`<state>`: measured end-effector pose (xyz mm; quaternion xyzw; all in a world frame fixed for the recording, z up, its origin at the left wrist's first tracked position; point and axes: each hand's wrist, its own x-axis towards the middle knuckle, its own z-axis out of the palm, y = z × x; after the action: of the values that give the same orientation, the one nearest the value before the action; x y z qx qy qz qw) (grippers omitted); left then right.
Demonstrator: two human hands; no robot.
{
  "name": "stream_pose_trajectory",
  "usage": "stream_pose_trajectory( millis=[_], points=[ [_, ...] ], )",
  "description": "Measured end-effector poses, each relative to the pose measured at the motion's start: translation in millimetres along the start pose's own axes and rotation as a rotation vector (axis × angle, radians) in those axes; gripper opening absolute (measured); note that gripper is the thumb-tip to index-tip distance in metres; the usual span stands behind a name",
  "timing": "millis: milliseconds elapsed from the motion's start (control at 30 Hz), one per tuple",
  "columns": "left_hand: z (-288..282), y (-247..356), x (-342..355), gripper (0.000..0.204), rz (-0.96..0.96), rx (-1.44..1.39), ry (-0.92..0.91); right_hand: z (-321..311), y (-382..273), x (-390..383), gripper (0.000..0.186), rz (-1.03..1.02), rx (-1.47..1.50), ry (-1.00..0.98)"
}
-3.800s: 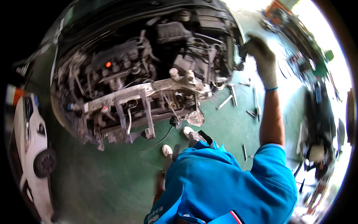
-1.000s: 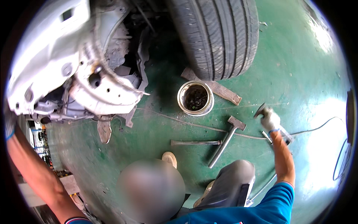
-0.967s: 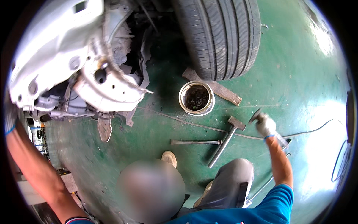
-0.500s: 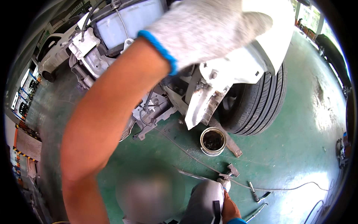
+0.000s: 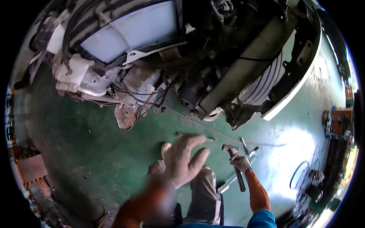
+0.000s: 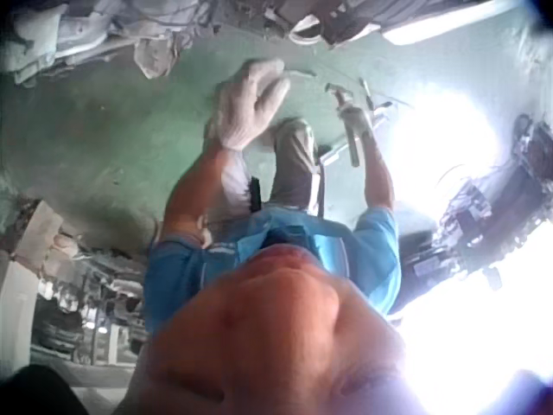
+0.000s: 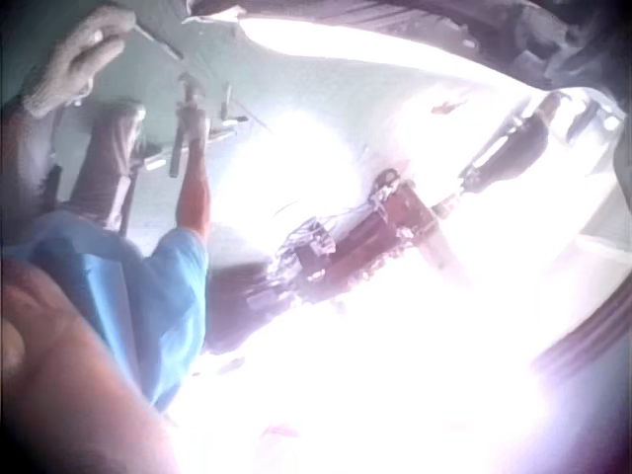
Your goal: The person removes a white car bumper, uses a hammer to tap and adjust the front frame, and then reinstalls the bumper with assistance from a coworker. They align the bumper and wipe the surface to check the fit.
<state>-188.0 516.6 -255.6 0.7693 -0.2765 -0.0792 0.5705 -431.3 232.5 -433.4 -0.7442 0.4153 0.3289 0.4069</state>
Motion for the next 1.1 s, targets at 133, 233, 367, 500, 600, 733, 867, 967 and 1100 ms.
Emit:
stream_pose_trajectory(
  millis=[133,233,367,500,600,733,867,967,1100],
  points=[
    [33.7,-21.4,-141.9,0.033,-0.746,-0.253,-0.424,10.0,-62.2,-106.8,0.03,-0.012,0.241,-0.093],
    [43.3,26.1,-154.3,0.032,-1.172,-0.801,-0.357,15.8,-138.7,-182.7,0.03,-0.052,0.154,-0.08],
    [26.4,42.8,-135.3,0.033,-1.189,-0.845,-0.167,45.3,-177.6,-241.3,0.035,-0.256,0.289,-0.113],
    [-24.1,82.6,-59.0,0.021,-1.406,-0.878,0.134,59.3,-181.3,-269.0,0.031,-0.255,0.739,-0.117],
    [-62.0,96.2,-9.8,0.023,-1.14,-0.694,0.083,43.0,-168.1,-280.2,0.035,-0.111,1.071,-0.071],
    [-103.2,129.9,70.7,0.027,-0.828,-0.417,-0.196,8.7,-173.2,-297.8,0.017,-0.003,0.702,0.159],
    [-97.7,158.8,158.8,0.027,-0.683,-0.063,-0.454,-9.9,-196.0,-318.6,0.03,-0.078,1.173,-0.09],
    [-82.5,143.2,198.6,0.023,-0.649,-0.002,-0.74,50.8,-190.8,-307.4,0.028,0.038,1.084,-0.064],
    [-54.5,125.8,242.6,0.024,-0.491,0.169,-1.07,95.3,-242.0,-302.2,0.024,0.208,1.05,0.052]
  ],
)
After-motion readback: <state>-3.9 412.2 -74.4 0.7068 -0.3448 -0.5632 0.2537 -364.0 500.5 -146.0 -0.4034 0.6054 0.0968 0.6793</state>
